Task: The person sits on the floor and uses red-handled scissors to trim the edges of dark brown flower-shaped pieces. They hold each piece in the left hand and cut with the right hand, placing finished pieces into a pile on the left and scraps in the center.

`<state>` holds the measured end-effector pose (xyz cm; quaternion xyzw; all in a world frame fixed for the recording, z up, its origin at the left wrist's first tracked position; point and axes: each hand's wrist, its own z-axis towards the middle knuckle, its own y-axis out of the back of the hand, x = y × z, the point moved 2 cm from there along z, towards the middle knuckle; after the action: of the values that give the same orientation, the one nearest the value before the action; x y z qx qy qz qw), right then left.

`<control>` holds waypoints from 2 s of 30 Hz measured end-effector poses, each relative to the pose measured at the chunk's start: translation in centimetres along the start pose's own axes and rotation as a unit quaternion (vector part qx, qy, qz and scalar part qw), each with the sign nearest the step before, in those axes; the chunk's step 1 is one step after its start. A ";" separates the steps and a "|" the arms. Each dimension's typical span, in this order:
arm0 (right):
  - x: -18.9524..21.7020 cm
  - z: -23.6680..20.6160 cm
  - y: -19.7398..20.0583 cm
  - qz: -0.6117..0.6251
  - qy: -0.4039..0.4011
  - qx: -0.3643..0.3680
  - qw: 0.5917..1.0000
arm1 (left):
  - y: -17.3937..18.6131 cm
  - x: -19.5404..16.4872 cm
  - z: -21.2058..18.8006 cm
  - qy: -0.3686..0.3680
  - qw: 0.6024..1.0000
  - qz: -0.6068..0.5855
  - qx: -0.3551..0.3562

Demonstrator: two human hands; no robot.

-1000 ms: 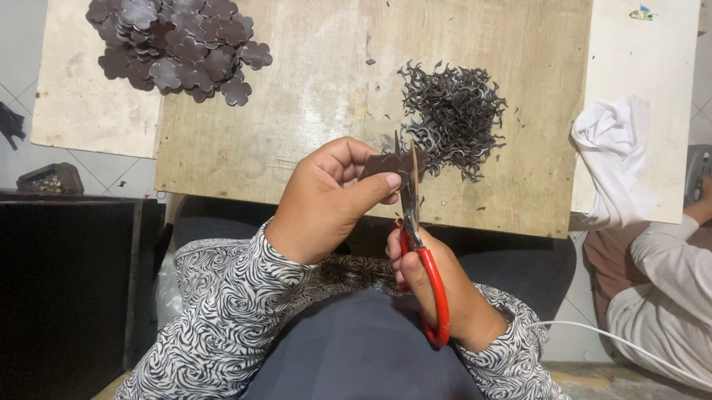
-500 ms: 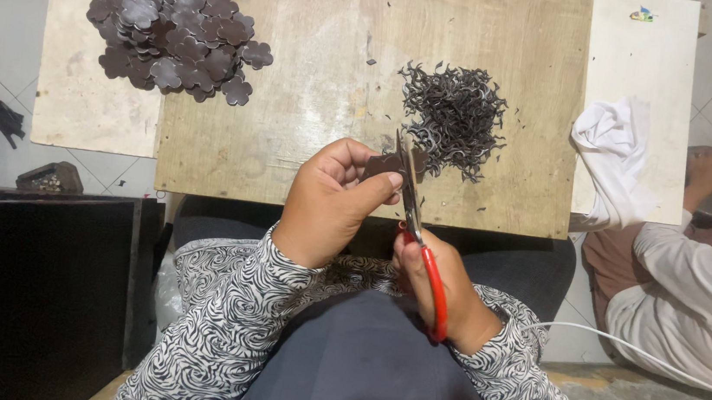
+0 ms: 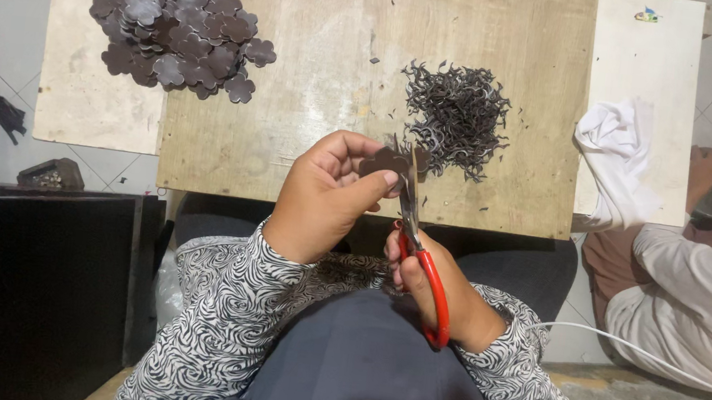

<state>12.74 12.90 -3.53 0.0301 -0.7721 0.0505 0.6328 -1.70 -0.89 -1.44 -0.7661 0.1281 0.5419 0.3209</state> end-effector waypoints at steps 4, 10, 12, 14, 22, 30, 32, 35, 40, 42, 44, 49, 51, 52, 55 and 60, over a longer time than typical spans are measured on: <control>0.3 0.1 0.0 0.017 -0.004 0.003 1.000 | -0.2 0.2 -0.1 -0.013 1.000 -0.027 0.001; 0.1 0.0 0.1 0.019 -0.016 0.000 1.000 | -0.5 0.1 -0.2 -0.014 1.000 -0.022 -0.008; 0.1 -0.1 0.1 0.018 -0.020 0.000 1.000 | -0.6 0.1 -0.3 -0.015 1.000 -0.022 -0.009; 0.0 0.0 0.1 0.013 -0.016 0.000 1.000 | -0.6 0.0 -0.3 -0.017 1.000 -0.024 -0.010; 0.2 -0.1 0.2 -0.046 -0.007 -0.014 0.999 | -0.6 0.0 -0.3 -0.016 1.000 -0.017 -0.015; 0.3 -0.1 0.3 -0.040 -0.002 -0.010 0.999 | -0.2 -0.2 -0.3 -0.002 1.000 -0.029 -0.010; 0.3 -0.1 0.4 -0.028 -0.003 -0.010 1.000 | -0.1 -0.1 -0.3 -0.004 1.000 -0.028 -0.009; 0.2 -0.1 0.3 -0.030 -0.002 -0.015 0.999 | -0.1 -0.1 -0.2 -0.010 0.999 -0.043 -0.003; 0.1 -0.1 0.2 0.035 -0.020 0.010 0.999 | 0.0 0.0 -0.2 0.001 1.000 -0.028 -0.004; 0.2 -0.1 0.1 0.029 0.000 0.024 0.999 | 0.0 0.0 -0.2 0.000 1.000 -0.027 -0.006; 0.2 -0.1 0.2 0.022 -0.005 0.025 0.999 | -0.1 0.0 -0.3 -0.006 0.999 -0.031 -0.005; 0.2 0.0 0.4 -0.022 -0.003 0.017 1.000 | -0.2 0.0 -0.3 -0.011 1.000 -0.021 -0.009; 0.2 -0.1 0.5 -0.037 -0.013 0.008 0.999 | -0.2 0.0 -0.3 -0.014 1.000 -0.020 -0.010; 0.2 -0.1 0.5 -0.035 -0.012 0.007 0.999 | -0.2 0.0 -0.3 -0.014 1.000 -0.023 -0.010; 0.3 -0.1 0.5 -0.035 -0.013 0.000 0.999 | 0.0 0.0 -0.2 -0.010 1.000 -0.026 -0.007; 0.3 -0.2 0.3 -0.020 -0.017 -0.013 1.000 | 0.3 -0.2 -0.1 0.002 1.000 -0.030 -0.004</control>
<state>12.82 13.26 -3.22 0.0379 -0.7823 0.0269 0.6212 -1.83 -1.23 -1.36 -0.7718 0.1037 0.5313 0.3335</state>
